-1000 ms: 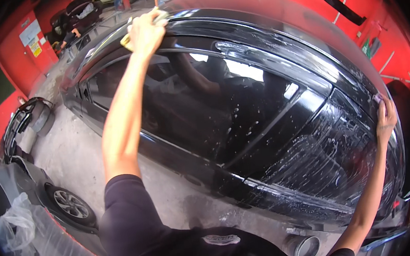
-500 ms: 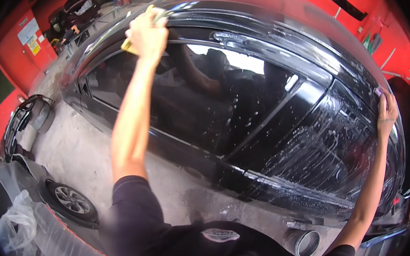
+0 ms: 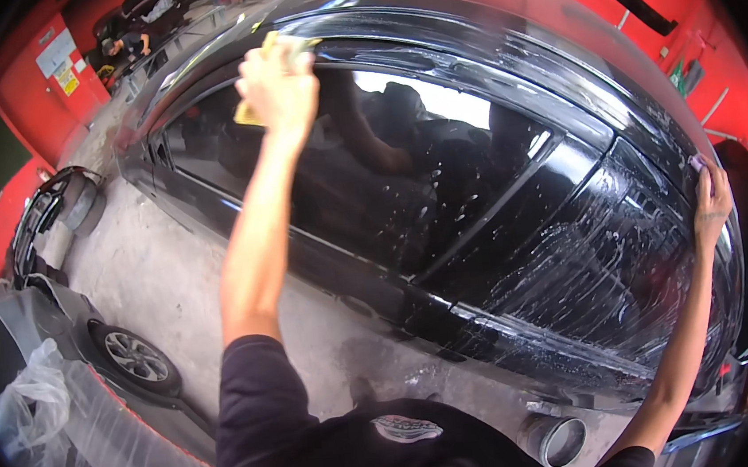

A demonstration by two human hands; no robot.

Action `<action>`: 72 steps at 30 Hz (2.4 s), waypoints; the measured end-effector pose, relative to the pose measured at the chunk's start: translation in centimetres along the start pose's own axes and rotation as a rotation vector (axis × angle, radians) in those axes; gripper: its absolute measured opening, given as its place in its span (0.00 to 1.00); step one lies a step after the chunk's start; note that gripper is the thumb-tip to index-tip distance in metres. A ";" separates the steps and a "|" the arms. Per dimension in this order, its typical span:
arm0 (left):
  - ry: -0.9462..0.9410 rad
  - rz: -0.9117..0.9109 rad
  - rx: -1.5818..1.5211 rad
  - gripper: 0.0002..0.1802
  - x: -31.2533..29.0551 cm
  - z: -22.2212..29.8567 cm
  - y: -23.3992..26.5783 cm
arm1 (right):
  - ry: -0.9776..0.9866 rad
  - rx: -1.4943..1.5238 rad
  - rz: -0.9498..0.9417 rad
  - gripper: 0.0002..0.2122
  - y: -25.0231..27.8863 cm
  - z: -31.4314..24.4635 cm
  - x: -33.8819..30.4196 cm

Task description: The person applies a transparent protective film to the rear window of a black car. They use a yellow squeegee to smooth the film and remove bubbles, while holding a purple cloth to wipe away excess liquid. The person works methodically across the curved surface of the window.

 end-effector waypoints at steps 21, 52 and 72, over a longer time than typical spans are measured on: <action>-0.192 -0.068 -0.278 0.15 -2.7 16.6 -0.9 | 0.065 -0.028 0.018 0.14 2.0 0.8 0.2; 0.032 -0.017 -0.001 0.16 0.5 3.0 -0.3 | 0.044 0.010 0.013 0.14 1.2 1.2 -0.2; 0.062 0.140 -0.129 0.19 -3.1 3.8 0.4 | -0.019 0.066 -0.022 0.14 -0.6 0.8 -0.1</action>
Point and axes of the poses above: each hand's wrist, its own x-axis towards the middle knuckle, its own y-axis out of the back of the hand, z = x × y, the point moved 9 cm from there along x, towards the middle knuckle, and after that the axes turned 9 degrees about -x, right-handed, at the moved point
